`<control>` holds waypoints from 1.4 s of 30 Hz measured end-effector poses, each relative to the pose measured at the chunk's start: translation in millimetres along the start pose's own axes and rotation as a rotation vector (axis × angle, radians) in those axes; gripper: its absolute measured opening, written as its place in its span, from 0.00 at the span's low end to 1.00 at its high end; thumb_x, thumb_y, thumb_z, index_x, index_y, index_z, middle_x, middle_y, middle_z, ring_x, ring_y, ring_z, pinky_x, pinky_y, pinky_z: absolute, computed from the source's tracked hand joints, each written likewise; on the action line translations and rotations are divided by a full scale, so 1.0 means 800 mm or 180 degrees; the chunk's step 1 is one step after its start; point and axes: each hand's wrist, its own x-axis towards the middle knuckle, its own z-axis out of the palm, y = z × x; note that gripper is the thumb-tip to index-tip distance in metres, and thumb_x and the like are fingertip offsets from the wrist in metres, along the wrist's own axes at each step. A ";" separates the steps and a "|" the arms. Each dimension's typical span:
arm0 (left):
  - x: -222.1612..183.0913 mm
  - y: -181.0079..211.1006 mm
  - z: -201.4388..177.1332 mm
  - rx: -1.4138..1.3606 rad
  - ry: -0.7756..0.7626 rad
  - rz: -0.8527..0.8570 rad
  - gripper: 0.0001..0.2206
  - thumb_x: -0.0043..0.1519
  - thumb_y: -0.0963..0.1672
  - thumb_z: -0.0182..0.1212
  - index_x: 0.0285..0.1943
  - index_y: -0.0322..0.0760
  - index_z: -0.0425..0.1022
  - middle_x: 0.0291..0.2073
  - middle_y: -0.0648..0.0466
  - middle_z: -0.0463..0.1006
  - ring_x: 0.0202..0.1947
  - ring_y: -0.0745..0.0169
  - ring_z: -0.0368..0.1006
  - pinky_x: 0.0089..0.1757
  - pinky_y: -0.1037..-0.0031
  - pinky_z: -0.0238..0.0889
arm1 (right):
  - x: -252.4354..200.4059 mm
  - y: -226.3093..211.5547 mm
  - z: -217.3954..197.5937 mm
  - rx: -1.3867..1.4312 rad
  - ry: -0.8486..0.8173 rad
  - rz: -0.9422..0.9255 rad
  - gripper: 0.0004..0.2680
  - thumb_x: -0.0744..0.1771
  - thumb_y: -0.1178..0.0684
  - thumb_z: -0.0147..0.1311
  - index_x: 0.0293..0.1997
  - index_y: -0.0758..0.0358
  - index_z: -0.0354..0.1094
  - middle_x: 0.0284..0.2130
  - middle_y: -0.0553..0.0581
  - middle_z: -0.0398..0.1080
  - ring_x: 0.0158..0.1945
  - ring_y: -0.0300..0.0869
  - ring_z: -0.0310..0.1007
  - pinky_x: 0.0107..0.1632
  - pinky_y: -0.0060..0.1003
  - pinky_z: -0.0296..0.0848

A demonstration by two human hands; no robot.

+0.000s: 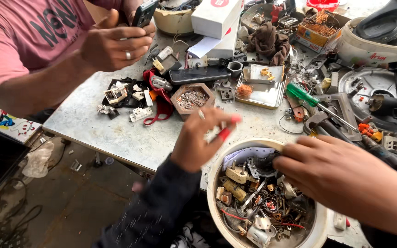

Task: The person separates copper wiring and small components from an electronic motor assembly by hand and places the sorted pieces into a white bucket.

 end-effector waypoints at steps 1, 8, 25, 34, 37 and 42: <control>-0.007 0.016 -0.008 -0.0021 -0.0205 0.0038 0.11 0.62 0.40 0.70 0.52 0.47 0.81 0.40 0.56 0.82 0.39 0.61 0.76 0.47 0.69 0.69 | 0.010 0.002 0.004 0.0035 0.0273 -0.0154 0.11 0.64 0.50 0.55 0.50 0.53 0.70 0.45 0.49 0.71 0.52 0.45 0.70 0.52 0.46 0.67; -0.019 0.087 -0.025 0.0761 -0.1226 0.0006 0.16 0.47 0.44 0.73 0.45 0.39 0.81 0.40 0.54 0.80 0.46 0.50 0.71 0.49 0.61 0.65 | 0.028 0.000 0.031 -0.0435 0.0537 -0.0332 0.11 0.62 0.56 0.53 0.48 0.58 0.69 0.48 0.54 0.69 0.53 0.49 0.68 0.51 0.47 0.67; -0.014 0.099 0.000 0.1419 -0.1469 -0.0170 0.13 0.46 0.45 0.72 0.39 0.39 0.81 0.41 0.53 0.79 0.46 0.50 0.69 0.49 0.60 0.65 | -0.009 0.020 -0.001 0.0571 0.0645 -0.0079 0.10 0.65 0.44 0.58 0.49 0.49 0.74 0.41 0.47 0.76 0.46 0.44 0.76 0.50 0.44 0.71; -0.016 0.097 -0.030 0.0494 -0.0894 -0.0235 0.15 0.55 0.45 0.64 0.49 0.34 0.77 0.45 0.48 0.82 0.48 0.49 0.76 0.51 0.60 0.71 | 0.040 -0.019 0.015 0.0497 0.1427 -0.0132 0.25 0.62 0.38 0.62 0.63 0.54 0.63 0.45 0.53 0.74 0.51 0.48 0.73 0.51 0.45 0.70; -0.021 0.081 -0.028 -0.0342 -0.0828 -0.0933 0.14 0.63 0.44 0.62 0.55 0.34 0.74 0.43 0.47 0.81 0.43 0.59 0.80 0.45 0.70 0.74 | 0.038 -0.022 0.010 0.0701 0.1032 0.0564 0.30 0.62 0.40 0.61 0.73 0.48 0.56 0.41 0.51 0.75 0.47 0.47 0.76 0.49 0.44 0.73; -0.026 0.027 -0.024 -0.1759 -0.0052 -0.1543 0.13 0.61 0.41 0.62 0.53 0.32 0.72 0.41 0.55 0.77 0.35 0.73 0.75 0.36 0.82 0.71 | 0.035 -0.027 0.012 0.1117 0.1409 0.0249 0.27 0.63 0.48 0.59 0.71 0.55 0.57 0.36 0.50 0.78 0.40 0.47 0.78 0.43 0.44 0.74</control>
